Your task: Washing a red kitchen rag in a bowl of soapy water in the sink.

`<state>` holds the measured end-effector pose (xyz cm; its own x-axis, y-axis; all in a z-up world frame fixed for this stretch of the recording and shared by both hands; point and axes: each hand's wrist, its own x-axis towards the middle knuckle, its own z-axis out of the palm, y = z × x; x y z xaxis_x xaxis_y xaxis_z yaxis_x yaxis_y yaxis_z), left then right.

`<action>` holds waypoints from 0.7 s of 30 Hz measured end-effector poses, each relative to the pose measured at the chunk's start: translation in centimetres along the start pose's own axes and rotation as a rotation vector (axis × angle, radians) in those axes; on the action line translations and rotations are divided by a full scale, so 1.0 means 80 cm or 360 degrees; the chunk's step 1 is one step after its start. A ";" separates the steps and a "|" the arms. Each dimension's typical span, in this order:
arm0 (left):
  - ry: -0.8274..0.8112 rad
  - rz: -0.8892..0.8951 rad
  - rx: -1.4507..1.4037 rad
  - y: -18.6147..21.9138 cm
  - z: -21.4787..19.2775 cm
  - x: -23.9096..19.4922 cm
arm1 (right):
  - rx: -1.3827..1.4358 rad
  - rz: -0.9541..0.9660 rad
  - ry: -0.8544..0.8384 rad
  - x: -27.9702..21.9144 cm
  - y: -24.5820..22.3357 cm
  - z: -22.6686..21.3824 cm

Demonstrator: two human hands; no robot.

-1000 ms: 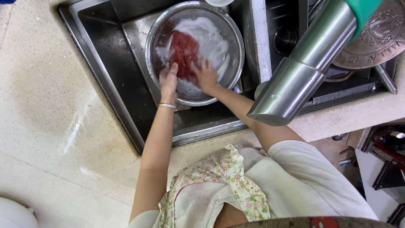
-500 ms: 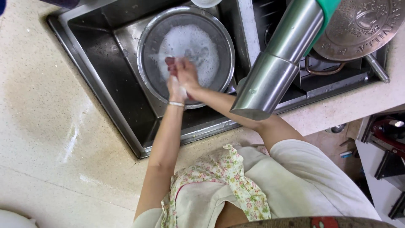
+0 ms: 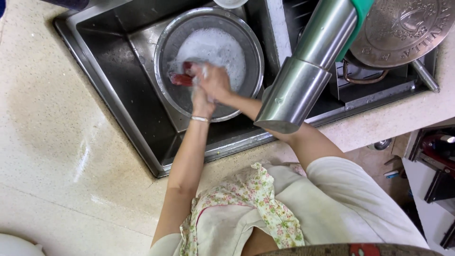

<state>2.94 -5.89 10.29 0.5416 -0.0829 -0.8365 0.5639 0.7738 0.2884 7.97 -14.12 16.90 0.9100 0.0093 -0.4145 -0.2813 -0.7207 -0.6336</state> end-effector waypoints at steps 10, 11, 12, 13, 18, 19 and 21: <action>0.0396 0.0354 0.0187 0.023 -0.015 -0.019 | 0.0368 -0.0615 0.0190 -0.004 0.005 -0.024; 0.0223 0.0414 0.0126 0.022 0.003 -0.035 | 0.0069 -0.0544 0.0235 0.023 0.031 -0.027; 0.0049 0.0470 0.0066 0.023 0.022 -0.051 | -0.0229 -0.0470 0.0277 0.049 0.056 -0.031; 0.0042 0.0480 0.0058 0.021 0.013 -0.042 | -0.0233 -0.0484 0.0281 0.044 0.057 -0.039; 0.0527 -0.0674 0.0488 0.040 -0.011 -0.022 | -0.0199 -0.0093 0.0407 -0.002 0.110 0.066; 0.0532 -0.0681 0.0491 0.043 -0.026 -0.002 | -0.0198 -0.0085 0.0403 -0.016 0.111 0.092; 0.0150 -0.0377 0.0293 0.048 -0.054 0.041 | 0.0650 -0.0182 -0.0325 -0.040 0.114 0.142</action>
<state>4.19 -0.49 6.64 0.3265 -0.1823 -0.9275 0.7755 0.6126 0.1526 -0.93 -12.85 5.04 0.8750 0.2386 -0.4212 -0.3167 -0.3760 -0.8708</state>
